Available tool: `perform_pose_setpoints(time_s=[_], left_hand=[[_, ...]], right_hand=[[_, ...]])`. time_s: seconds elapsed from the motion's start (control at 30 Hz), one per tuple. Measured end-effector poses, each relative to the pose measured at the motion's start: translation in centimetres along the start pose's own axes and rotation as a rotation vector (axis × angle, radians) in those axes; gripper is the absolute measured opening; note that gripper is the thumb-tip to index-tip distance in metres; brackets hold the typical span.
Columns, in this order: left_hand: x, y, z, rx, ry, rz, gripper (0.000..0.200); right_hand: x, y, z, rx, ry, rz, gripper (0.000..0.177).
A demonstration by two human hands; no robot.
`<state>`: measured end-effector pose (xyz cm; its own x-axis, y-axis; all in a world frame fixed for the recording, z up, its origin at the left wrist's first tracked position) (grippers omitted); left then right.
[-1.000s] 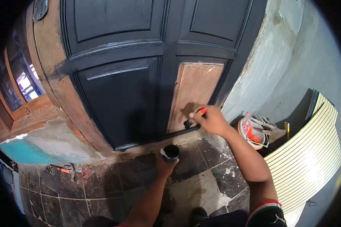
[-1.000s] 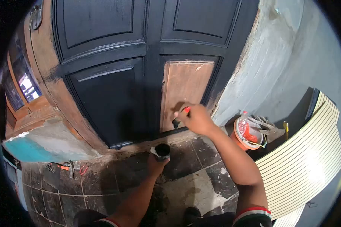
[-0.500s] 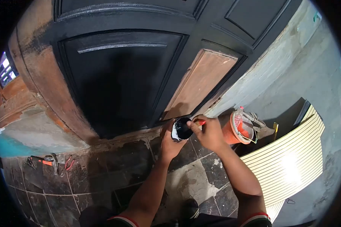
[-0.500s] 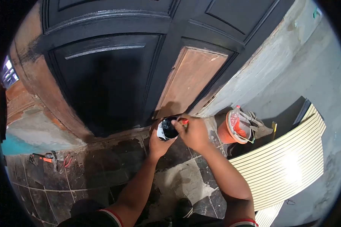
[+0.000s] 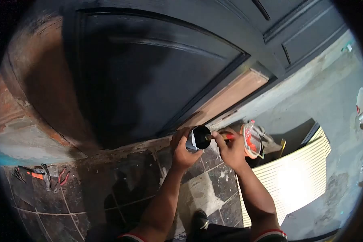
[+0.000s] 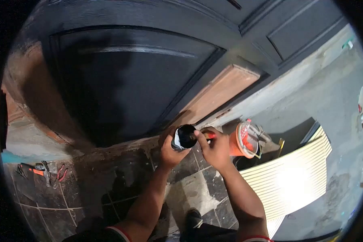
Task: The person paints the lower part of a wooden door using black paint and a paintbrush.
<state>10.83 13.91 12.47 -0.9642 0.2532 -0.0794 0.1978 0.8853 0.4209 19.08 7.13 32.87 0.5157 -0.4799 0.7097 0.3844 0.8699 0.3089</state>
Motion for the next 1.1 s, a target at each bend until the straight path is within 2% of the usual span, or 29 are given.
perform_pose_setpoints(time_s=[0.07, 0.17, 0.3, 0.33, 0.43, 0.47, 0.57, 0.6, 0.7, 0.73, 0.83, 0.87, 0.97, 1.0, 1.07, 1.1], left_hand=[[0.7, 0.8, -2.0, -0.058, 0.114, -0.039, 0.082], [1.2, 1.3, -4.3, -0.061, 0.185, -0.021, 0.082], [1.0, 1.7, -6.4, -0.003, 0.211, 0.001, 0.078], [1.2, 1.8, -6.8, -0.012, 0.238, -0.002, 0.078], [1.1, 2.0, -6.9, -0.026, 0.227, 0.008, 0.081], [1.2, 2.0, -7.0, -0.061, 0.278, -0.002, 0.082], [1.2, 1.9, -7.5, -0.077, 0.315, -0.03, 0.082], [1.1, 2.0, -7.5, -0.088, 0.327, -0.043, 0.083], [1.2, 1.8, -7.7, -0.13, 0.359, -0.054, 0.086], [1.3, 2.0, -8.0, -0.163, 0.391, -0.039, 0.086], [1.0, 2.3, -8.6, -0.189, 0.436, -0.014, 0.082], [0.8, 2.3, -8.7, -0.199, 0.417, -0.021, 0.081], [0.1, 2.0, -8.1, -0.215, 0.396, -0.042, 0.079], [-0.1, 1.7, -8.0, -0.217, 0.396, -0.05, 0.078], [-0.3, 1.0, -8.3, -0.086, 0.368, -0.001, 0.073], [-0.3, 0.6, -8.4, -0.022, 0.356, 0.024, 0.07]], right_hand=[[0.6, 0.1, -0.2, 0.019, 0.036, -0.048, 0.024], [1.2, 0.0, 1.4, -0.019, -0.136, 0.161, 0.022], [2.4, 0.0, -0.5, 0.29, 0.101, -0.037, 0.022], [2.9, -0.2, -0.2, 0.128, 0.024, 0.141, 0.021], [3.6, -0.9, -0.9, 0.157, 0.151, 0.024, 0.02], [3.6, -1.2, -1.1, 0.275, 0.156, -0.056, 0.02], [3.8, -1.1, -2.1, 0.258, 0.181, 0.177, 0.019], [3.9, -1.0, -2.6, 0.315, 0.25, 0.089, 0.021], [4.6, -0.4, -3.3, 0.31, 0.331, 0.078, 0.021], [4.9, 0.0, -3.4, 0.19, 0.292, 0.214, 0.024], [4.4, 1.3, -6.1, -0.015, 0.719, -0.032, 0.026], [4.5, 2.4, -7.1, -0.025, 0.81, -0.075, 0.026], [8.8, 4.5, -4.9, -0.072, 1.063, -0.262, 0.027], [9.9, 5.5, -5.0, -0.024, 1.083, -0.312, 0.027], [11.3, 7.5, -5.5, 0.092, 1.17, -0.431, 0.029], [12.0, 8.0, -5.2, 0.058, 1.244, -0.475, 0.027]])
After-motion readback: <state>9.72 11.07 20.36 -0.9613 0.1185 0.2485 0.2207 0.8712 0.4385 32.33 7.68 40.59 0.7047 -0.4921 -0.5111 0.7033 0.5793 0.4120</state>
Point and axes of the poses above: each hand's wrist, its own y-axis towards the middle knuckle, its own x-axis out of the back of the hand, z = x × y, the point moved 2 cm from there along y, towards the middle knuckle, and after that the axes turned 7 degrees about y, right-handed, at the moved point
